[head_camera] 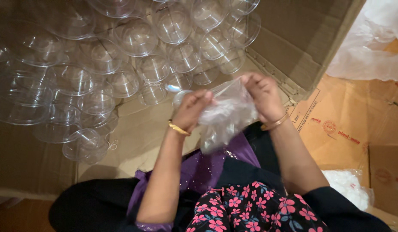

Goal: The person sits on the floor in front of an open cardboard box of clear plastic cups and packs the cups into plastic bags. They open a bag, place cups inside one at a time, and set filled bags aside on the floor.

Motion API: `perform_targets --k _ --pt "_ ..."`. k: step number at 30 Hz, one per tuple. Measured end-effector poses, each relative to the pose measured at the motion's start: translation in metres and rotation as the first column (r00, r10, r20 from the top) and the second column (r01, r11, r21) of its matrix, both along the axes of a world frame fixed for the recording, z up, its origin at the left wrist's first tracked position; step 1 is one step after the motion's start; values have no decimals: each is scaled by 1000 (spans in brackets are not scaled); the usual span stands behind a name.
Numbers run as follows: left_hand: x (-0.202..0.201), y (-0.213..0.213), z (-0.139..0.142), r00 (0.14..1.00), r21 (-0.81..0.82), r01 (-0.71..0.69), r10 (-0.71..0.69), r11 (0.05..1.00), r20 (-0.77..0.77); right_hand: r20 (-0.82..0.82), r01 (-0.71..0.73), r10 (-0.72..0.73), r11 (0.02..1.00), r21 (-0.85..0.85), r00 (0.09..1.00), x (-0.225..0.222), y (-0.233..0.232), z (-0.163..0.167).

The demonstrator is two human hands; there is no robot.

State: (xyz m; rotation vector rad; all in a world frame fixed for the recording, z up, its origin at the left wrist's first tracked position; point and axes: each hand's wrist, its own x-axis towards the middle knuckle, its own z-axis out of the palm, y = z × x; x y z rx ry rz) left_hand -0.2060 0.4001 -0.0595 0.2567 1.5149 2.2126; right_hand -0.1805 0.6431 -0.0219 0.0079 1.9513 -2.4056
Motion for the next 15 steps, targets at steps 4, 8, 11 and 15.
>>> perform_targets --k 4,8,11,15 --pt "-22 -54 -16 972 295 -137 71 945 225 -46 -262 277 822 -506 960 -10 16 -18" --pt "-66 -84 -27 883 -284 -182 29 941 -468 -105 -195 180 616 -763 978 -65 1 -29" --pt "-119 -84 -28 658 -522 -657 75 545 -750 -124 -26 27 1000 13 992 -144 -40 -42" --pt "-152 -79 -40 655 -642 -721 -46 261 -754 -555 391 117 592 705 823 -204 -92 -69"
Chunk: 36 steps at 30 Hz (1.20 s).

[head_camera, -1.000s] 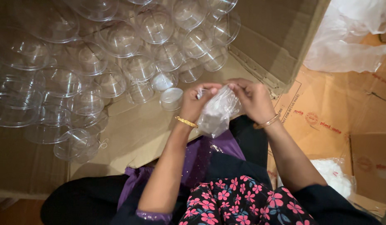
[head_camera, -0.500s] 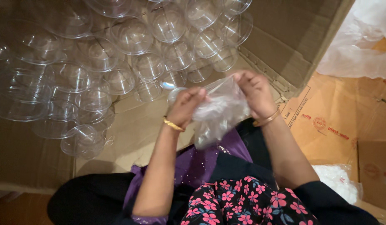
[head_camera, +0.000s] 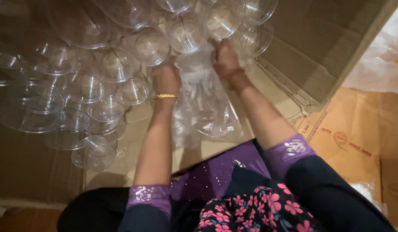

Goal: The person sits on the floor in front of an open cardboard box of clear plastic cups and packs the cups into plastic bags. They open a bag, place cups inside one at a time, and set filled bags aside on the floor.

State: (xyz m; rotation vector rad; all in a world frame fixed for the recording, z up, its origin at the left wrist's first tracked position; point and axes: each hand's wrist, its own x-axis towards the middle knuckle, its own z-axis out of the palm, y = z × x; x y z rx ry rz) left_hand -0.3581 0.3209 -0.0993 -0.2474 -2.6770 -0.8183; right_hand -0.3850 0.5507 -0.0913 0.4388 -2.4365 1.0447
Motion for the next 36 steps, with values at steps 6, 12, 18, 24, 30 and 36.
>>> perform_targets --k 6,12,18,24,30,36 --pt "13 5 -26 927 97 -149 105 984 360 125 52 -46 998 -46 991 71 -10 -9" --pt "65 30 -33 960 658 -65 -132 751 245 212 145 -106 973 -181 972 138 19 -11" --pt "86 25 -48 992 563 120 -117 818 -41 421 73 51 959 -273 906 140 34 -50" --pt "115 -110 -31 525 568 451 -719 689 455 343 -9 162 914 -407 925 117 31 -37" --pt "127 -201 37 717 -255 -32 200 966 668 11 31 -36 953 302 999 77 -47 -2" --pt "140 -141 30 890 231 146 -230 962 394 153 -92 56 968 233 987 131 -26 40"
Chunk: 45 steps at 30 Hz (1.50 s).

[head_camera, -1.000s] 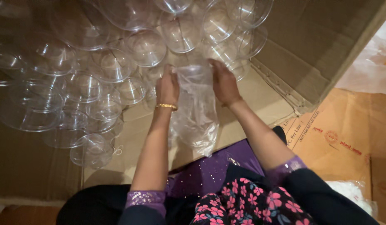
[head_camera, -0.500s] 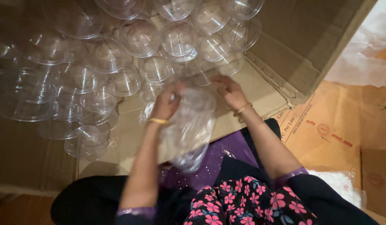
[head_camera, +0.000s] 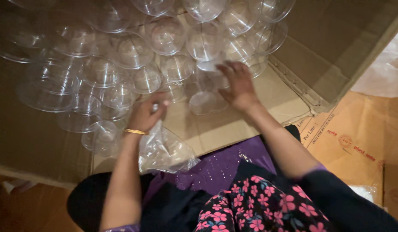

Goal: The person sits on the floor in front of an open cardboard box of clear plastic cups and packs the cups into plastic bags. They open a bag, place cups inside one at a time, and set filled bags aside on the floor.

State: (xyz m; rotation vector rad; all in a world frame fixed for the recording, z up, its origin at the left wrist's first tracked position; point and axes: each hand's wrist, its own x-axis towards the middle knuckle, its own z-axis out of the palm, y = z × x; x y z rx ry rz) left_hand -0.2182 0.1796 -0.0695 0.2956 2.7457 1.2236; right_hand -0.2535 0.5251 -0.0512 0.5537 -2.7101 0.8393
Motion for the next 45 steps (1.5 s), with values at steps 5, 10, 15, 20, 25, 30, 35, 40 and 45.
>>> perform_targets --k 5,10,15,20,25,30,35,40,45 --pt "15 33 -28 948 491 80 -218 867 230 545 125 440 686 -717 713 47 22 -17" --pt "44 33 -50 971 302 22 -93 953 222 661 170 309 813 -557 684 34 -9 -75" --pt "52 20 -57 934 240 -144 52 960 355 290 207 -344 886 414 893 6 -29 -93" --pt "46 33 -53 901 114 -102 43 988 431 516 362 -240 921 -147 822 18 2 -82" --pt "42 69 -46 916 176 -21 -52 984 398 283 247 -156 914 -322 946 82 24 -76" --pt "37 100 -44 937 36 -22 8 999 349 330 -99 269 886 -452 905 117 14 -64" --pt "39 126 -52 991 -7 -70 70 998 111 458 -30 280 877 -480 844 113 17 -42" --pt "35 133 -59 1000 2 15 -15 1000 15 246 -172 299 885 -432 922 115 34 -22" --pt "32 130 -63 999 -3 39 -40 999 -35 399 -71 378 794 -604 835 114 34 -23"
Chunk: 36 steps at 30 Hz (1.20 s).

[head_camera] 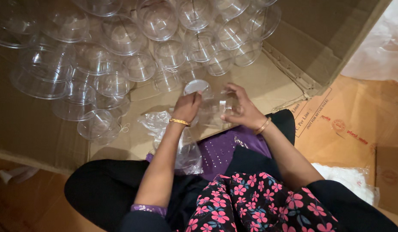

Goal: The person sits on the floor in front of an open cardboard box of clear plastic cups and packs the cups into plastic bags. They open a bag, place cups inside one at a time, and set filled bags aside on the floor.

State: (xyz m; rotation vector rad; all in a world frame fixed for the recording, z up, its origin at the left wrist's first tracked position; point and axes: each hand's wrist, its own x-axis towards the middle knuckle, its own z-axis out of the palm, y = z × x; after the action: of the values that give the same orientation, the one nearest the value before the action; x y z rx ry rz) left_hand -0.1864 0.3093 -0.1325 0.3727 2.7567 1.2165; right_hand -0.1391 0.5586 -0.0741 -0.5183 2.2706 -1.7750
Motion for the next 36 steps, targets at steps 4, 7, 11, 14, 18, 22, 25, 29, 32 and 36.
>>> perform_targets --k 4,7,11,14,18,22,25,29,32,36 --pt "0 1 -4 1000 13 -27 27 1000 3 -143 16 5 989 147 990 2 -6 -9" --pt "0 2 -6 999 20 -39 39 999 -6 -155 42 -9 977 210 988 2 -7 -12" --pt "-2 3 -5 999 49 -35 36 998 -16 -205 13 38 970 241 978 0 -7 -9" --pt "-2 2 -2 999 41 -33 33 999 -1 -173 -7 48 974 228 984 -2 -8 -4" --pt "-3 2 3 999 32 -40 39 999 27 -27 -16 21 987 162 999 1 -11 2" --pt "-4 1 -2 996 40 -34 30 999 85 31 -17 14 993 114 999 3 -12 4" --pt "-6 0 -15 997 21 -33 32 999 64 36 -13 9 991 133 999 1 -11 3" --pt "-10 -4 -37 999 -18 30 -30 999 -27 -76 -29 46 976 215 996 -3 -10 1" --pt "-12 -7 -48 901 -281 186 -278 941 -332 -159 -21 62 968 252 985 -3 -10 2" --pt "-13 -7 -46 996 -73 52 -57 996 -64 -19 -22 25 986 163 1000 -2 -10 5"
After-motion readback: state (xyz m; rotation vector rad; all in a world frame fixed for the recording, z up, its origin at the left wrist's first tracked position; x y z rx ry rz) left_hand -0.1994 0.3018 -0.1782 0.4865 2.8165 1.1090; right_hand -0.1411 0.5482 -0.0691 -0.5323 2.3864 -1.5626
